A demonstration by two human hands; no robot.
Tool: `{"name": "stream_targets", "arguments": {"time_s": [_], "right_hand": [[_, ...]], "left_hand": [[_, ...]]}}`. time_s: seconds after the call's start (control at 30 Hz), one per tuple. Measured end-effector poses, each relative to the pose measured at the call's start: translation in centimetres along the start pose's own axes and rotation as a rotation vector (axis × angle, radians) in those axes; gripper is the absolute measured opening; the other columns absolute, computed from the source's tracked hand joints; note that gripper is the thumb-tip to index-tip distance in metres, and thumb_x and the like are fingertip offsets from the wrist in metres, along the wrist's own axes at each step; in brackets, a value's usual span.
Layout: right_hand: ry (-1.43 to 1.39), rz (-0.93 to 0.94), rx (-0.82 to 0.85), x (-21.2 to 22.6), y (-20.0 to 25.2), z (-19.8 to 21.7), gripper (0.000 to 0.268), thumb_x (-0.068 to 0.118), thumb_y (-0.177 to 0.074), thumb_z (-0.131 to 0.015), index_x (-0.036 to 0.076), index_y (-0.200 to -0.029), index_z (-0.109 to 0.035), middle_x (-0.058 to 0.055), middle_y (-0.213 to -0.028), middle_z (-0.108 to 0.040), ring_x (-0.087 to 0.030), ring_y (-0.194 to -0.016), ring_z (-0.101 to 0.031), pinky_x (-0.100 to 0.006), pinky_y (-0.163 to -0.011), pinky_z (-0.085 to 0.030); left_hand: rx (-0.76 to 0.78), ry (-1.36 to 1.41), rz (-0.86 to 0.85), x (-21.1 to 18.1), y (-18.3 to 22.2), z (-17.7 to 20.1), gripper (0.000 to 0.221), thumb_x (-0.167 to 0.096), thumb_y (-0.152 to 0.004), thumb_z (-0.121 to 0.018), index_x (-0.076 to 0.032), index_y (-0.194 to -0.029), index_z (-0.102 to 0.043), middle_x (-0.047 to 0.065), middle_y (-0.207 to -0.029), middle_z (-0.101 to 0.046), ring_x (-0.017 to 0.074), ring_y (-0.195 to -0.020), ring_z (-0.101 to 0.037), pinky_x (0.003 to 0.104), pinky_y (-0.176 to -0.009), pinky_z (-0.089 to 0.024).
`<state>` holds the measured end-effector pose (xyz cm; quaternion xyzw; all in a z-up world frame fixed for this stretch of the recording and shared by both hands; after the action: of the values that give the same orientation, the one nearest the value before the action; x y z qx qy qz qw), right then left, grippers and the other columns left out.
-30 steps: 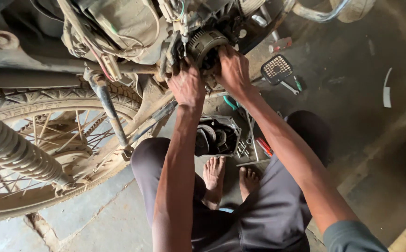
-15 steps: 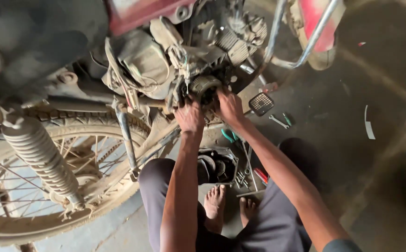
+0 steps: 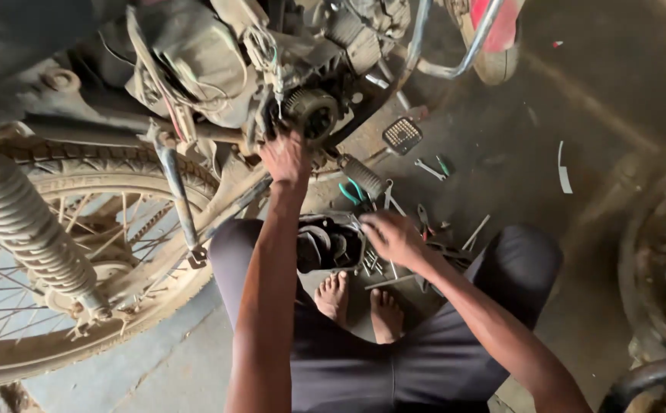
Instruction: The person sits on the ground beside a motorcycle and works on the exposed clutch assembly on the engine. They fit and press components into the clutch housing by hand, then use pliers and a wire brush on the parts, picking small fasteners from the ground as they continue the repair.
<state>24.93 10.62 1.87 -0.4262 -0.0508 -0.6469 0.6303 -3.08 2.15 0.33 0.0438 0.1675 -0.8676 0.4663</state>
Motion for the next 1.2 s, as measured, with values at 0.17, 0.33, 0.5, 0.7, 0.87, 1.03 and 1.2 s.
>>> {"name": "stream_targets", "arguments": {"time_s": [0.17,0.33,0.5,0.7,0.87,1.03,1.2], "right_hand": [[0.011,0.086,0.302,-2.7,4.1,-4.3,0.021,0.011,-0.092,-0.074,0.005,-0.112,-0.070,-0.013,-0.099,-0.073,-0.028,-0.080,-0.073,-0.037,-0.068,-0.059],[0.174,0.024,0.628,-7.7,7.7,-8.2,0.034,0.017,-0.089,-0.070,0.004,-0.121,-0.067,-0.018,-0.107,-0.070,-0.038,-0.092,-0.070,-0.048,-0.077,-0.058],[0.115,-0.173,0.721,-9.9,7.3,-10.8,0.031,0.025,-0.094,-0.067,0.005,-0.117,-0.065,-0.016,-0.107,-0.069,-0.036,-0.095,-0.070,-0.049,-0.081,-0.057],[0.013,-0.147,0.608,-8.6,5.3,-19.4,0.029,0.020,-0.091,-0.069,0.007,-0.118,-0.069,-0.019,-0.109,-0.069,-0.039,-0.095,-0.069,-0.050,-0.080,-0.056],[-0.047,-0.091,0.498,-7.7,4.7,-24.7,0.041,0.011,-0.080,-0.070,0.011,-0.121,-0.068,-0.016,-0.115,-0.070,-0.038,-0.099,-0.069,-0.049,-0.083,-0.057],[0.079,-0.100,0.591,-11.3,7.1,-30.7,0.052,0.000,-0.084,-0.062,0.005,-0.136,-0.061,-0.018,-0.136,-0.060,-0.040,-0.102,-0.067,-0.049,-0.081,-0.055],[0.324,0.242,0.490,-11.4,7.6,-31.5,0.053,0.005,-0.064,-0.065,-0.004,-0.115,-0.060,-0.025,-0.134,-0.051,-0.042,-0.118,-0.065,-0.045,-0.083,-0.059]], "left_hand": [[-0.166,-0.118,0.021,-0.3,-0.3,-1.4,0.036,-0.024,-0.085,-0.061,-0.007,-0.114,-0.072,0.015,-0.099,-0.074,0.0331,-0.086,-0.070,0.052,-0.071,-0.048],[-0.554,-0.327,-0.065,-2.6,1.4,2.2,0.036,-0.027,-0.072,-0.056,-0.015,-0.103,-0.068,0.012,-0.105,-0.074,0.0367,-0.095,-0.071,0.052,-0.073,-0.051],[-0.072,0.075,-0.098,-3.5,4.9,8.0,0.020,-0.025,-0.093,-0.063,-0.009,-0.099,-0.071,0.015,-0.093,-0.072,0.0350,-0.088,-0.068,0.051,-0.069,-0.051],[-0.117,0.171,-0.188,-4.0,5.9,6.4,0.042,-0.036,-0.081,-0.079,-0.001,-0.102,-0.070,0.017,-0.079,-0.069,0.0349,-0.067,-0.068,0.049,-0.055,-0.050],[-0.130,0.189,-0.093,-2.4,4.8,5.8,0.049,-0.050,-0.077,-0.084,-0.008,-0.097,-0.067,0.017,-0.079,-0.069,0.0372,-0.072,-0.069,0.051,-0.061,-0.053],[-0.066,0.214,-0.023,-1.7,4.5,7.4,0.055,-0.045,-0.080,-0.083,-0.004,-0.111,-0.065,0.019,-0.076,-0.069,0.0384,-0.067,-0.070,0.051,-0.056,-0.054],[-0.003,0.244,-0.011,-1.5,4.6,8.3,0.054,-0.046,-0.078,-0.084,-0.005,-0.107,-0.064,0.016,-0.077,-0.072,0.0363,-0.067,-0.072,0.048,-0.057,-0.056]]}}
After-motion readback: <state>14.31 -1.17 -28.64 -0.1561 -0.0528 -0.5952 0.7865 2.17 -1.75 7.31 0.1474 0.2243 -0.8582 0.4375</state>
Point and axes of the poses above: each hand's wrist, its own y-axis away from the middle knuckle, its own z-axis out of the back of the hand, x = y × z, the point moved 3 cm from there along -y, towards the middle knuckle
